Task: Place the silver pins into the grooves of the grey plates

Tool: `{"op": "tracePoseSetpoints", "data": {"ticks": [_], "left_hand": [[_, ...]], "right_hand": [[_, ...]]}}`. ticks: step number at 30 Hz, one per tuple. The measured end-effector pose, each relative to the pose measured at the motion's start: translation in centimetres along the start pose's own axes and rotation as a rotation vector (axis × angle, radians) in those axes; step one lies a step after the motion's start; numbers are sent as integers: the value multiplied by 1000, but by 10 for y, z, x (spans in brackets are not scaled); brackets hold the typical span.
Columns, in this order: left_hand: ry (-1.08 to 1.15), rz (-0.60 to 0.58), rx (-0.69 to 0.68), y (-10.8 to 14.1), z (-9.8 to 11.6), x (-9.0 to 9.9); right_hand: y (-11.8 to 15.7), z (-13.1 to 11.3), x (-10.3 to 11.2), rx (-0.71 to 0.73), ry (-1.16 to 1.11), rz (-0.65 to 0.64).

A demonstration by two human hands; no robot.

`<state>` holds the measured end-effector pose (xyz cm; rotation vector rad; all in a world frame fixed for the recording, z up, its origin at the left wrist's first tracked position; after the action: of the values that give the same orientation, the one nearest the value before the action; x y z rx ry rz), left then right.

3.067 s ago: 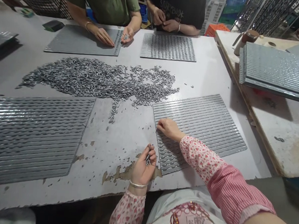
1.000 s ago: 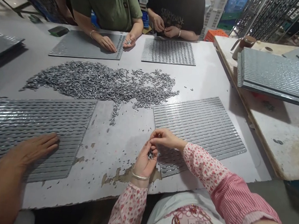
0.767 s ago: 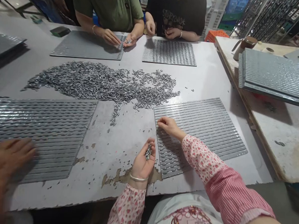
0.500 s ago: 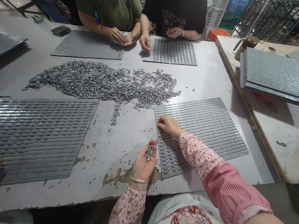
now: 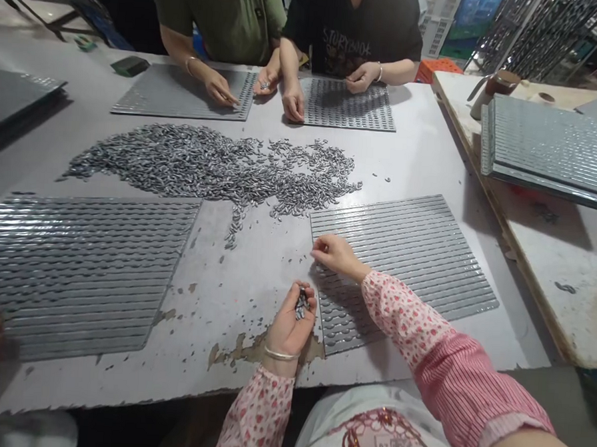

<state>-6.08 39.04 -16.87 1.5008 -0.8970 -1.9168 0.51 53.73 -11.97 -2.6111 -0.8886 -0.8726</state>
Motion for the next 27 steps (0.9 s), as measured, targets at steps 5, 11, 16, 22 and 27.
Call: {"op": "tracePoseSetpoints", "data": {"ticks": [5,11,16,22,27], "left_hand": [[12,29,-85,-7,3,0],[-39,-26,-97,-15,13,-19],[20,-135,-92,-36,43,-52],[18,-210,-171,-71,79,-78],[-52,-234,-187,-85,84,-68]], "right_hand": [[36,-35,-26,88,-363,-270],[26,-10,-17,-35,-463,-45],[-4,26,23,-84,-179,212],[-21,41,27,-80,-20,138],[-23,44,18,-103,-160,94]]}}
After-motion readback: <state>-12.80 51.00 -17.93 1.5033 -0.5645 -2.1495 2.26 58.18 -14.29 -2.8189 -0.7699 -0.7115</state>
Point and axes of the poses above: each hand's wrist, its own y-axis away from the middle knuckle, its own x-axis out of the back of the hand, z = x × y, the point moved 8 cm from there along -y, towards the middle knuckle, and after that the axes turned 6 degrees about x, right-handed, at the moved point
